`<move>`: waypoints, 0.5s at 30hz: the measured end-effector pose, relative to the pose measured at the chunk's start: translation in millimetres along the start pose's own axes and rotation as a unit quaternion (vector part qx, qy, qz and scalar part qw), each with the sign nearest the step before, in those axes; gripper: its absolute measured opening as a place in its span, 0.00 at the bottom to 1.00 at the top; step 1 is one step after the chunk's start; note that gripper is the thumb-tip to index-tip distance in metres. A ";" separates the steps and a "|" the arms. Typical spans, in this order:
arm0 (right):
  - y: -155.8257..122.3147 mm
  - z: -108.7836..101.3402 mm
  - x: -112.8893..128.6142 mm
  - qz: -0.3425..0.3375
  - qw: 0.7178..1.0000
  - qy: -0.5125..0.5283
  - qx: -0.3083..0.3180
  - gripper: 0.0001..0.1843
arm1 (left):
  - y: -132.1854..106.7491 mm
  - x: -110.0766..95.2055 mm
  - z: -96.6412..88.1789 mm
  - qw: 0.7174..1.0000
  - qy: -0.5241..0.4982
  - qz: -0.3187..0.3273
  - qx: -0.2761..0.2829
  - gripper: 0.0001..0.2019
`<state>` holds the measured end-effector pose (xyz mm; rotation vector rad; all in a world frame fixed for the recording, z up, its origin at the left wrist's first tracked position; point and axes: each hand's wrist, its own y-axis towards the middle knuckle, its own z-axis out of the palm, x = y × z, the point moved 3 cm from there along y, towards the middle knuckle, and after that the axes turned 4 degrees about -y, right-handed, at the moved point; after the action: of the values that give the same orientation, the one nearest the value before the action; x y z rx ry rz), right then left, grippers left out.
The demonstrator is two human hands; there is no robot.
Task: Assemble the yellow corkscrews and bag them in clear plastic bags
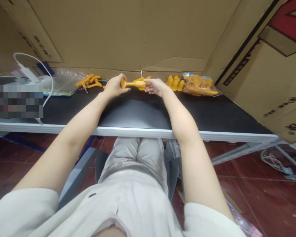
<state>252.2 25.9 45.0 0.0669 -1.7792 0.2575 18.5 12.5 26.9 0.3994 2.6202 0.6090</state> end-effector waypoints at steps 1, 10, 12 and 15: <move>1.4 -0.3 -0.6 0.002 1.000 0.001 0.001 0.18 | 0.0 -0.1 0.3 1.000 0.004 0.000 0.000 0.29; 6.5 -0.9 -1.8 0.011 1.000 0.011 0.002 0.15 | -3.5 -4.7 -1.4 0.999 0.034 0.002 -0.006 0.27; 5.0 -0.6 -0.8 0.015 1.000 0.014 0.004 0.14 | -4.9 -7.1 -2.2 0.999 0.041 -0.002 -0.007 0.27; 1.9 0.2 0.9 0.021 1.000 0.019 0.005 0.14 | -6.5 -10.0 -2.8 0.999 0.048 -0.002 -0.011 0.25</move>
<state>251.4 27.8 45.6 0.0307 -1.7434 0.2964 24.8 2.3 29.4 0.3667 2.7030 0.6706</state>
